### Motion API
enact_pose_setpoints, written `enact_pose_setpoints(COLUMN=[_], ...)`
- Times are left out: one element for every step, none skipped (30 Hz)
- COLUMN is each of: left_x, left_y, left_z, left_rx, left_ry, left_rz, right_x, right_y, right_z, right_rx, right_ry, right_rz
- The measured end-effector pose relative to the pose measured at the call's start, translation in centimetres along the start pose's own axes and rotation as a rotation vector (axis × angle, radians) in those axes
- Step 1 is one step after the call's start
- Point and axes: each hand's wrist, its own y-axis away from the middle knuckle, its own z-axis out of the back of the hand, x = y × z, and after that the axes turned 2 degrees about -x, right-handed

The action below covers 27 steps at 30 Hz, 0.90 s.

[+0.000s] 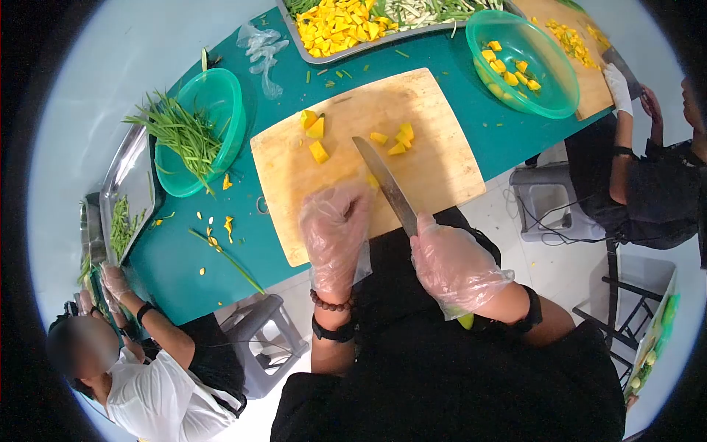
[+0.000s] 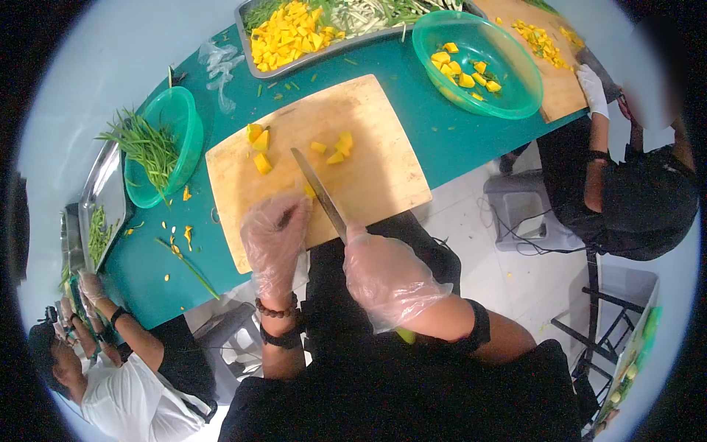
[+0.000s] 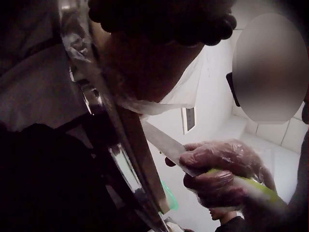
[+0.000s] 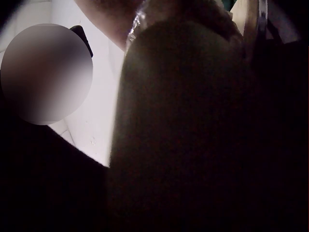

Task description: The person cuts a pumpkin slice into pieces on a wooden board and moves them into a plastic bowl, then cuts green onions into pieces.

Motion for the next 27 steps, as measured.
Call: enact_pose_setpoints(left_x=[0.2, 0.4, 0.6, 0.8, 1.1, 1.4, 1.9, 2.4, 3.5, 4.4, 5.2, 5.1, 3.7, 3.8, 4.1, 4.3, 4.5, 4.9, 5.1, 4.9, 4.4, 3.8, 2.9, 2.2, 1.7, 1.5, 1.5], left_y=[0.1, 0.2, 0.3, 0.6, 0.8, 1.1, 1.3, 1.5, 2.0, 2.5, 3.0, 3.0, 3.1, 3.3, 3.6, 3.7, 3.8, 3.8, 3.8, 3.6, 3.3, 3.0, 2.7, 2.5, 2.3, 2.2, 2.1], left_z=[0.0, -0.1, -0.2, -0.3, -0.3, -0.2, 0.1, 0.4, 0.7, 1.1, 1.5, 1.8, 2.0, 2.0, 1.8, 1.9, 2.1, 2.4, 2.6, 2.3, 1.9, 1.6, 1.6, 1.5, 1.4, 1.4, 1.4], left_rx=[-0.01, -0.019, -0.065, -0.108, -0.151, -0.2, -0.247, -0.295, -0.318, -0.366, -0.413, -0.457, -0.51, -0.524, -0.539, -0.554, -0.461, -0.363, -0.261, -0.204, -0.142, -0.083, -0.059, -0.028, 0.002, 0.033, 0.02], left_ry=[-0.013, -0.024, 0.021, 0.065, 0.109, 0.17, 0.232, 0.294, 0.204, 0.277, 0.351, 0.426, 0.454, 0.488, 0.521, 0.556, 0.361, 0.167, -0.024, -0.131, -0.24, -0.349, -0.335, -0.332, -0.332, -0.333, -0.32], left_rz=[-0.008, -0.017, 0.041, 0.1, 0.159, 0.216, 0.272, 0.327, 0.238, 0.255, 0.274, 0.292, 0.253, 0.261, 0.267, 0.273, 0.247, 0.217, 0.182, 0.098, 0.012, -0.074, -0.09, -0.065, -0.039, -0.017, -0.013], right_x=[0.1, 0.1, 0.0, 0.0, -0.1, -0.1, -0.1, 0.0, 0.1, 0.2, 0.1, 0.0, -0.1, 0.1, 0.3, 0.6, 0.7, 0.9, 1.1, 1.2, 1.4, 1.5, 1.5, 1.4, 1.4, 1.2, 0.8], right_y=[0.0, 0.0, 0.1, 0.1, 0.1, 0.1, 0.1, 0.1, 0.1, 0.1, 0.1, 0.1, 0.1, 0.2, 0.2, 0.2, 0.0, -0.2, -0.2, -0.4, -0.6, -0.6, -0.5, -0.3, -0.3, -0.8, -1.4], right_z=[0.0, -0.1, -0.2, -0.4, -0.4, -0.4, -0.5, -0.4, -0.2, -0.1, -0.1, -0.3, -0.4, -0.3, 0.0, 0.1, 0.0, -0.2, -0.4, -0.3, -0.4, -0.5, -0.6, -0.7, -0.9, -1.0, -1.0], right_rx=[0.013, 0.006, -0.001, -0.008, 0.001, 0.011, 0.02, 0.03, 0.039, 0.048, 0.042, 0.036, 0.031, 0.028, 0.025, 0.02, 0.026, 0.031, 0.034, 0.05, 0.067, 0.085, 0.043, 0.004, -0.034, -0.004, 0.025], right_ry=[0.029, 0.037, 0.046, 0.053, 0.089, 0.126, 0.161, 0.159, 0.157, 0.157, 0.188, 0.218, 0.249, 0.233, 0.218, 0.203, 0.201, 0.197, 0.192, 0.17, 0.142, 0.116, 0.112, 0.109, 0.103, 0.137, 0.169], right_rz=[-0.026, -0.01, 0.007, 0.024, 0.022, 0.02, 0.017, 0.02, 0.023, 0.026, 0.043, 0.056, 0.069, 0.08, 0.093, 0.105, 0.091, 0.076, 0.057, 0.011, -0.037, -0.083, -0.046, -0.004, 0.04, 0.052, 0.062])
